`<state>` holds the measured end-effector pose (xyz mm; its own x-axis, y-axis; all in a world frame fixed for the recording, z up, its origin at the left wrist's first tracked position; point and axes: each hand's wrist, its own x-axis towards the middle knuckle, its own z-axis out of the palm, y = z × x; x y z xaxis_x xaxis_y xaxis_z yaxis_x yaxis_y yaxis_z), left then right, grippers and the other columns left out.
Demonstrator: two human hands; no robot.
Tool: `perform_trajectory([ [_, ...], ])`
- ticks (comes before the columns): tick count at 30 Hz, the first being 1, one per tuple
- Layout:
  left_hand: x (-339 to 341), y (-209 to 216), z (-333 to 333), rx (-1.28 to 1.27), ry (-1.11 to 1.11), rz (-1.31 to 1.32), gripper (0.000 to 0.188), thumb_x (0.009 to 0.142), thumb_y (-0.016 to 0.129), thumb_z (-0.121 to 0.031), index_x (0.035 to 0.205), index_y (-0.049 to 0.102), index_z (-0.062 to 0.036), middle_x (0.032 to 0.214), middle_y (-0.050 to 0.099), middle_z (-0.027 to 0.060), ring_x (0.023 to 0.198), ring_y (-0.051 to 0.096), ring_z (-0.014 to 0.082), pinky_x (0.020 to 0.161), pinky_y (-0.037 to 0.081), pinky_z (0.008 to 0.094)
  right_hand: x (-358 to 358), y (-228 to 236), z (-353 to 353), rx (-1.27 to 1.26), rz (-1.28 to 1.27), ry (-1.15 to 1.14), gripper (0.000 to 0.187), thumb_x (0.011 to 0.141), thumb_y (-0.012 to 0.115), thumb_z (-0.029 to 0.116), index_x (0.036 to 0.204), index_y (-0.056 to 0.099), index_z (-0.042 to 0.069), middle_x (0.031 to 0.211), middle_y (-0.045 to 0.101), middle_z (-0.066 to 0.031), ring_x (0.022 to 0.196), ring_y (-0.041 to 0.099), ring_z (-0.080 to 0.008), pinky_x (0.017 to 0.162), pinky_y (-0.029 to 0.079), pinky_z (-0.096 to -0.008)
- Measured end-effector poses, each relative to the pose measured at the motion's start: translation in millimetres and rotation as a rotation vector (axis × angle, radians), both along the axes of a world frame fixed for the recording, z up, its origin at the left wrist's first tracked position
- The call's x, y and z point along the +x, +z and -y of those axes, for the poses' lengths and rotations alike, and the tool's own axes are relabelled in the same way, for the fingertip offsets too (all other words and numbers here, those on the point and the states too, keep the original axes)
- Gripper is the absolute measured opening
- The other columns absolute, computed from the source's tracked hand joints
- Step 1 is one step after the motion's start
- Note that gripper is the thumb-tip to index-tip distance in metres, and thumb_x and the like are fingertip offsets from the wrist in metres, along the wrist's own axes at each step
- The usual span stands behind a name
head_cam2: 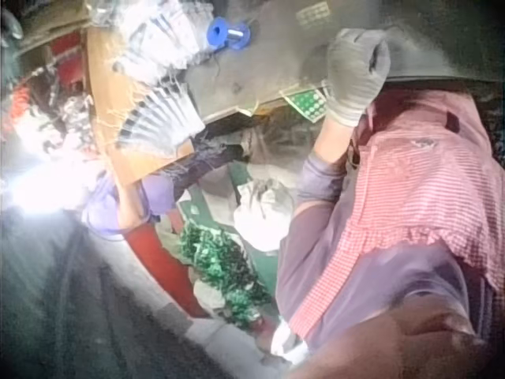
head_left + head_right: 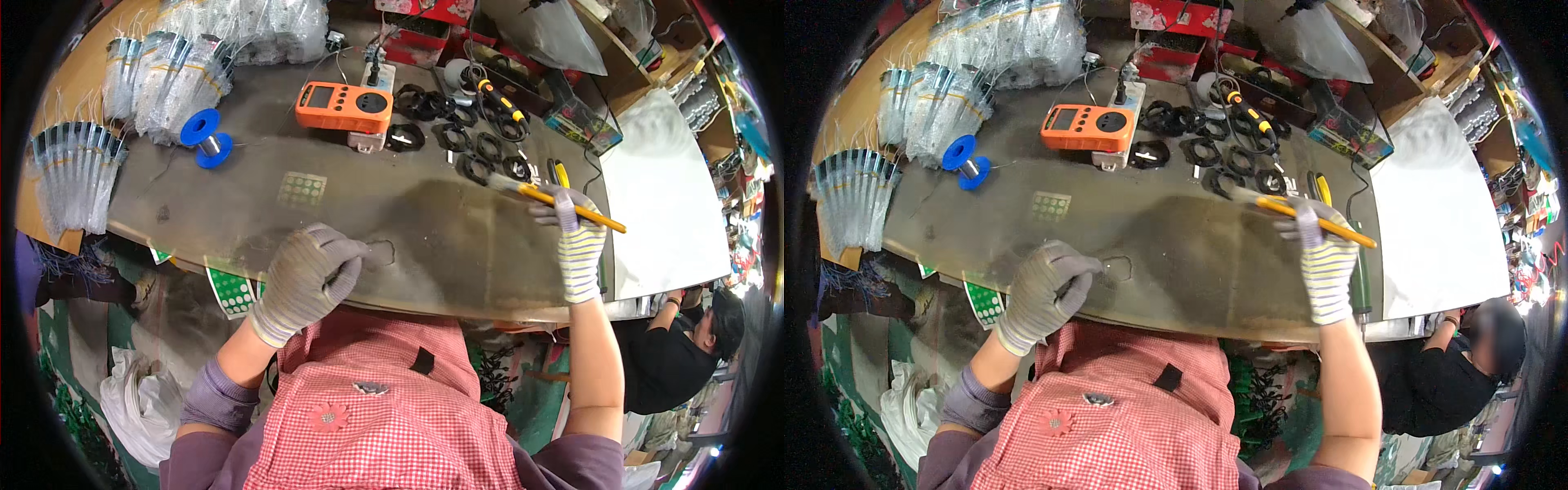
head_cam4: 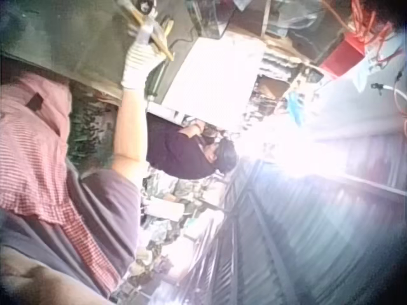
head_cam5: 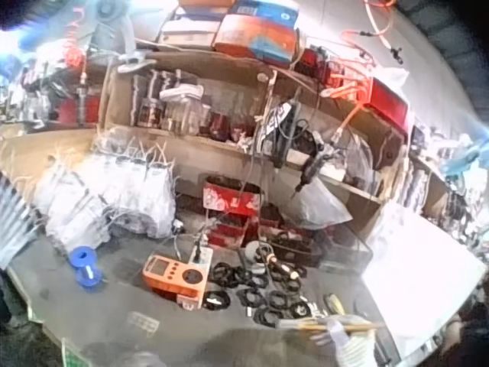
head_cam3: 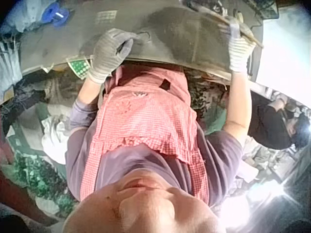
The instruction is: Soldering electrical wires onto hardware components at a manufacturing workbench.
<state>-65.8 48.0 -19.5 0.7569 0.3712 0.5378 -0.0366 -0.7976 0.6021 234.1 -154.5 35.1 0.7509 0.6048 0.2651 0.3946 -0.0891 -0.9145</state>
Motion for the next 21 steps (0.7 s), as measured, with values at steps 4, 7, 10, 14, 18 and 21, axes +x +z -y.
perform_trajectory([
  [4, 8, 0, 2, -0.034, 0.043, 0.030, 0.012, 0.080, 0.065, -0.002, 0.090, 0.068, -0.0069, 0.077, 0.064, 0.0081, 0.073, 0.060, 0.0261, 0.069, 0.048, 0.0359, -37, -15, -49, -0.008, 0.057, 0.193, 0.026, 0.091, 0.069, 0.021, 0.103, 0.070, -0.001, 0.096, 0.072, -0.0085, 0.084, 0.068, -0.0171, 0.074, 0.054, -0.0290],
  [7, 9, -2, 0, 0.014, 0.035, -0.018, 0.012, 0.080, 0.065, -0.002, 0.090, 0.068, -0.0067, 0.079, 0.064, 0.0081, 0.074, 0.060, 0.0258, 0.069, 0.048, 0.0354, -33, -7, -43, -0.216, 0.185, 0.226, 0.021, 0.088, 0.073, 0.019, 0.100, 0.071, 0.003, 0.089, 0.071, -0.0040, 0.081, 0.064, -0.0106, 0.075, 0.051, -0.0281],
  [10, 5, 0, 6, -0.017, 0.089, 0.044, 0.008, 0.079, 0.067, -0.008, 0.086, 0.069, -0.0057, 0.079, 0.067, 0.0102, 0.074, 0.061, 0.0298, 0.068, 0.049, 0.0384, -13, 77, 15, -1.112, 0.336, 0.334, 0.031, 0.083, 0.069, 0.035, 0.087, 0.070, 0.005, 0.082, 0.070, -0.0076, 0.072, 0.067, -0.0188, 0.068, 0.054, -0.0347],
  [14, 7, -1, 10, -0.013, 0.125, 0.035, 0.009, 0.079, 0.067, -0.008, 0.087, 0.069, -0.0062, 0.080, 0.067, 0.0100, 0.073, 0.061, 0.0301, 0.067, 0.049, 0.0385, -23, 89, 34, -0.941, -0.203, 0.393, 0.030, 0.080, 0.074, 0.029, 0.090, 0.072, 0.001, 0.080, 0.071, -0.0083, 0.067, 0.066, -0.0167, 0.064, 0.055, -0.0329],
  [18, 9, -2, 7, 0.083, 0.106, -0.003, 0.011, 0.079, 0.066, -0.005, 0.090, 0.069, -0.0072, 0.084, 0.066, 0.0095, 0.076, 0.061, 0.0283, 0.070, 0.049, 0.0374, -62, 35, -28, -0.134, -0.292, 0.376, 0.029, 0.087, 0.074, 0.026, 0.107, 0.071, 0.005, 0.096, 0.069, -0.0042, 0.086, 0.062, -0.0111, 0.077, 0.050, -0.0269],
  [21, 4, -1, 4, -0.005, 0.066, -0.061, 0.013, 0.079, 0.067, -0.006, 0.091, 0.069, -0.0074, 0.083, 0.064, 0.0092, 0.077, 0.061, 0.0284, 0.071, 0.049, 0.0375, -48, -4, -43, -0.204, 0.098, 0.507, 0.026, 0.087, 0.074, 0.027, 0.100, 0.070, 0.005, 0.092, 0.067, -0.0028, 0.083, 0.059, -0.0091, 0.074, 0.048, -0.0243],
])
